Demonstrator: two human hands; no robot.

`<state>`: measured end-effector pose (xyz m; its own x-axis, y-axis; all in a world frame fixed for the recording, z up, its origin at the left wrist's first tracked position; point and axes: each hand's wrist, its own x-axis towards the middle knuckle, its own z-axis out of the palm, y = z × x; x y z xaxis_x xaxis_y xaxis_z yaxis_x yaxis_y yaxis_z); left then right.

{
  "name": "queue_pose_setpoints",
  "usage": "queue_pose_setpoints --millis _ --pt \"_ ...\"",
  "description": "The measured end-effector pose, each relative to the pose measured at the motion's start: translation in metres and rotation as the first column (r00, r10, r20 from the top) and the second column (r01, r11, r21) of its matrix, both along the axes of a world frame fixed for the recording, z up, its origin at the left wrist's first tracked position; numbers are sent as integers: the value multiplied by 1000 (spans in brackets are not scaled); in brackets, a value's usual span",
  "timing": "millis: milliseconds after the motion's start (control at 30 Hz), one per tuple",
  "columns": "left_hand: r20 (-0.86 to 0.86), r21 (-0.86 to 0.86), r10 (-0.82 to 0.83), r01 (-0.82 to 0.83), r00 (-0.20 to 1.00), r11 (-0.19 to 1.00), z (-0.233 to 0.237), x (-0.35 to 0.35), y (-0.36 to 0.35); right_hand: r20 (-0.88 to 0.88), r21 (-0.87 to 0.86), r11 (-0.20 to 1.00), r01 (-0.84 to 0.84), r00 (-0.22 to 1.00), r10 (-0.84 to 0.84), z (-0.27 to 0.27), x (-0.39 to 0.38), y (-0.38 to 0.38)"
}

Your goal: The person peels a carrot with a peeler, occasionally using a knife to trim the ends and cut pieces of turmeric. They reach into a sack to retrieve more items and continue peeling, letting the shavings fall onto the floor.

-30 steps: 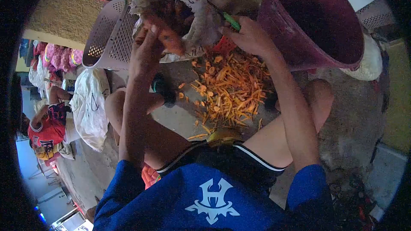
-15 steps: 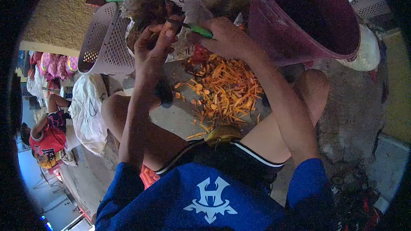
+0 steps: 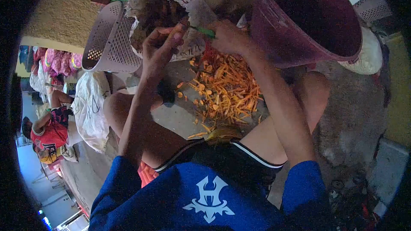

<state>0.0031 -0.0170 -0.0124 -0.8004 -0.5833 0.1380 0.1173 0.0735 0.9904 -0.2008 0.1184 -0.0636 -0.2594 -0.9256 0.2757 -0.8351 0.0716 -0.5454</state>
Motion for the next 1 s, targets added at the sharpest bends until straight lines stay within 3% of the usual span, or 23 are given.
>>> queue_pose_setpoints --millis 67,133,167,233,333,367,433,533,633,767,867,933,1000 --pt "-19 62 -39 40 999 997 2 1 3 -62 -23 996 81 995 -82 -20 -13 2" --pt "-188 79 -151 168 970 983 15 3 12 57 440 877 190 969 -239 -34 -50 13" --pt "-183 82 -159 176 970 981 20 0 13 63 444 875 195 967 -247 -36 -58 20" --pt "-60 299 99 -77 993 951 23 -5 13 13 220 922 320 944 -331 -34 -71 21" --pt "101 239 113 -135 988 962 11 -2 -1 60 163 924 346 931 -359 40 -23 34" --pt "100 241 106 -127 989 962 13 -5 3 58 164 921 353 929 -366 40 -14 32" --pt "108 263 115 -139 988 955 13 -11 16 -89 31 980 198 977 -194 40 0 30" --pt "121 216 72 -97 990 972 9 -13 20 -174 123 985 124 979 -102 40 15 18" --pt "122 246 43 -73 992 967 7 -10 21 -98 201 963 178 982 -161 41 24 13" --pt "86 217 70 -88 994 972 -1 -8 16 -112 156 984 89 991 -72 33 18 9" --pt "211 204 27 -71 977 976 9 -3 15 -188 66 991 121 976 -106 23 11 5" --pt "283 158 16 -63 959 985 13 -2 16 -16 445 860 249 963 -270 25 -10 2" --pt "205 189 15 -55 979 981 9 -2 11 -43 453 843 291 951 -306 25 -36 9"
